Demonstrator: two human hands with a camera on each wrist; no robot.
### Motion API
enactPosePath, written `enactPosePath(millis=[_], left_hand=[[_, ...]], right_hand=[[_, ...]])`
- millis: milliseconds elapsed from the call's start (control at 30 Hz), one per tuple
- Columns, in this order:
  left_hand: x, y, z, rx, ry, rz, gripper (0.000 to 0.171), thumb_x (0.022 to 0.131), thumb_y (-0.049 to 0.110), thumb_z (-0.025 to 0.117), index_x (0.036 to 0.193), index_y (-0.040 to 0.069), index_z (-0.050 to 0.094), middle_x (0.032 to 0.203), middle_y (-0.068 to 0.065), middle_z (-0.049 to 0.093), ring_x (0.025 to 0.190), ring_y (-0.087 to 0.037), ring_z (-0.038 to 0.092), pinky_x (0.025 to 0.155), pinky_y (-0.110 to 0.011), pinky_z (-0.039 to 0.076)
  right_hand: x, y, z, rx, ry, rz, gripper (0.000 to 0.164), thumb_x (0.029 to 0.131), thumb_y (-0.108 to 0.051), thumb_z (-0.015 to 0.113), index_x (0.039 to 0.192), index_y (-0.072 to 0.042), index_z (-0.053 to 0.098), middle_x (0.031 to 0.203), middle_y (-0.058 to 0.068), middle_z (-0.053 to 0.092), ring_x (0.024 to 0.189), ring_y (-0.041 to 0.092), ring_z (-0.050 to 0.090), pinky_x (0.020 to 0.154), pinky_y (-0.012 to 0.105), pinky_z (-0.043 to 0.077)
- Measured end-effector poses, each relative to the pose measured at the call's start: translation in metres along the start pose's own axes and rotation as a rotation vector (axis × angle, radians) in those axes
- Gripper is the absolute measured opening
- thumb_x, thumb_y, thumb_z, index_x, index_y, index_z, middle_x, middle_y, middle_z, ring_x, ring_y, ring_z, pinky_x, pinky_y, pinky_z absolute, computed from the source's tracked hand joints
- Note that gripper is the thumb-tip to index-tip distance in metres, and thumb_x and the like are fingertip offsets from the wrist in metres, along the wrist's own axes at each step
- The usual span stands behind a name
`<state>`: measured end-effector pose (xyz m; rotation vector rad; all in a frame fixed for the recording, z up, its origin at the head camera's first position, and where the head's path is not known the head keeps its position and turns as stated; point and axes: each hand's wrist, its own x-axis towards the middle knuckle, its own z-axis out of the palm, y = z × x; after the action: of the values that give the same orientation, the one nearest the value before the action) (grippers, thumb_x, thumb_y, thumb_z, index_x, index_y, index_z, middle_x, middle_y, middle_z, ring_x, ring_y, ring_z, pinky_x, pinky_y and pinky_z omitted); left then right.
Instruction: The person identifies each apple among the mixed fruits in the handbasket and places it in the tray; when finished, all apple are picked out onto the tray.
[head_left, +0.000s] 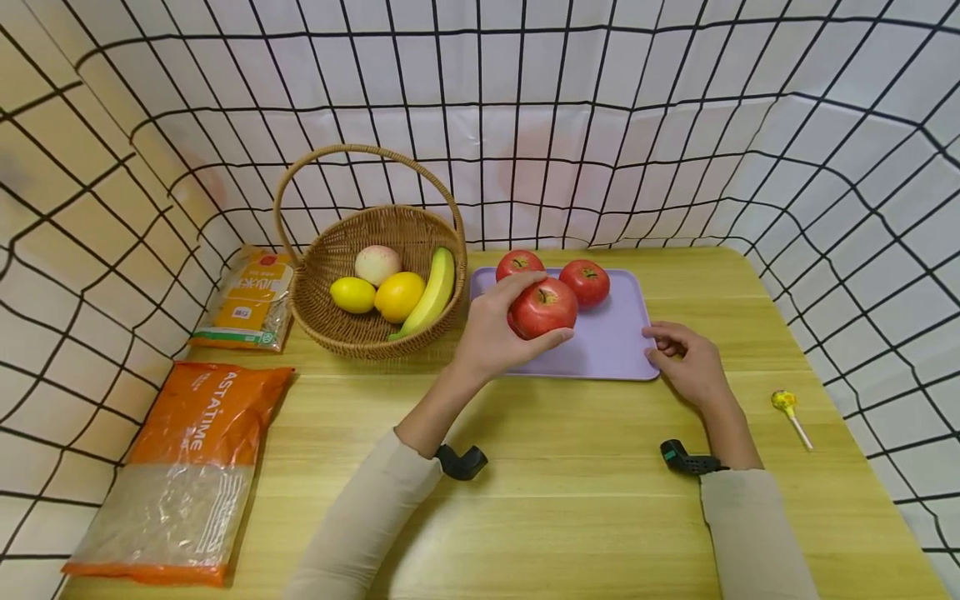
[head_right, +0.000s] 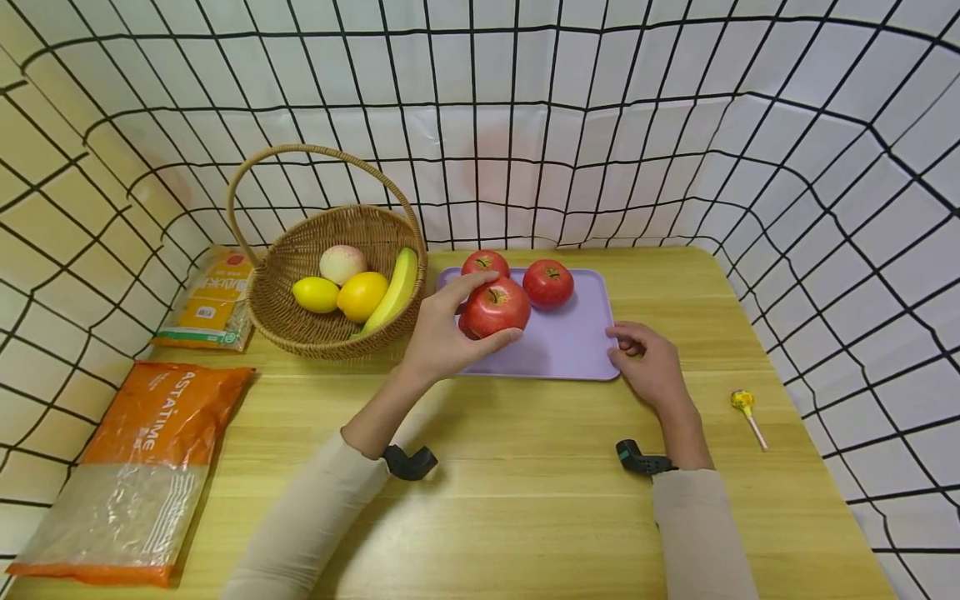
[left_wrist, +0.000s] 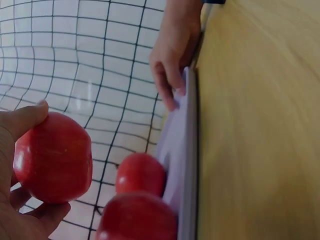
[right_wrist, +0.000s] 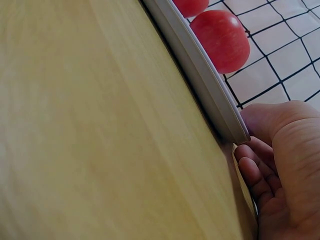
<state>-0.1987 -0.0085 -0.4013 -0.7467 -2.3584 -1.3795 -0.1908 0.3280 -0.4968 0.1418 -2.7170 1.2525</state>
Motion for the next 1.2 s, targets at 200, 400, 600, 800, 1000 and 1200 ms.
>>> enactPosePath(millis=[200,400,600,800,1000,1200], left_hand=[[-0.002,0.003,0.025,-0.011,-0.053,-0.030,0.076,0.074,0.044,0.092,0.138,0.017,0.061,0.137,0.001,0.064,0.124,-0.017,0.061,0.100,-0.036,0.056],[-0.005,0.004,0.047,0.012,-0.105,-0.070,0.079,0.078,0.048,0.088,0.144,0.019,0.057,0.142,0.001,0.058,0.129,-0.017,0.056,0.103,-0.041,0.055],[-0.005,0.006,0.066,0.034,-0.136,-0.088,0.079,0.081,0.048,0.086,0.146,0.016,0.055,0.145,-0.002,0.055,0.131,-0.017,0.055,0.106,-0.039,0.053],[-0.006,0.008,0.088,0.032,-0.125,-0.110,0.078,0.083,0.040,0.087,0.147,0.011,0.053,0.147,-0.006,0.052,0.129,-0.019,0.057,0.108,-0.036,0.051],[-0.008,0.007,0.103,0.011,-0.103,-0.188,0.078,0.087,0.038,0.083,0.151,0.010,0.047,0.150,-0.007,0.049,0.127,-0.021,0.058,0.105,-0.035,0.053],[-0.006,-0.001,0.116,0.014,-0.086,-0.273,0.080,0.089,0.040,0.080,0.154,0.011,0.044,0.151,-0.008,0.047,0.130,-0.023,0.056,0.108,-0.037,0.051]], right_hand=[[-0.001,0.001,0.000,-0.002,0.004,0.004,0.031,0.095,-0.013,0.072,0.125,-0.004,0.073,0.115,0.016,0.068,0.087,0.001,0.053,0.074,0.004,0.042],[0.000,0.000,0.000,-0.010,0.009,0.018,0.031,0.095,-0.013,0.072,0.125,-0.005,0.073,0.115,0.016,0.068,0.087,0.001,0.053,0.074,0.004,0.042],[-0.001,-0.001,-0.001,-0.004,-0.001,0.000,0.031,0.096,-0.013,0.072,0.126,-0.004,0.072,0.117,0.017,0.067,0.088,0.002,0.052,0.075,0.003,0.042],[-0.001,0.002,0.000,-0.006,0.003,-0.012,0.031,0.096,-0.013,0.072,0.126,-0.004,0.072,0.120,0.017,0.068,0.088,-0.001,0.052,0.075,0.002,0.042],[0.000,0.004,0.001,-0.008,0.005,-0.005,0.031,0.096,-0.013,0.072,0.126,-0.004,0.073,0.119,0.017,0.067,0.087,0.000,0.052,0.075,0.003,0.042],[0.000,0.003,0.001,-0.006,0.011,-0.003,0.030,0.096,-0.012,0.071,0.125,-0.004,0.073,0.117,0.016,0.067,0.086,0.001,0.053,0.075,0.004,0.043]])
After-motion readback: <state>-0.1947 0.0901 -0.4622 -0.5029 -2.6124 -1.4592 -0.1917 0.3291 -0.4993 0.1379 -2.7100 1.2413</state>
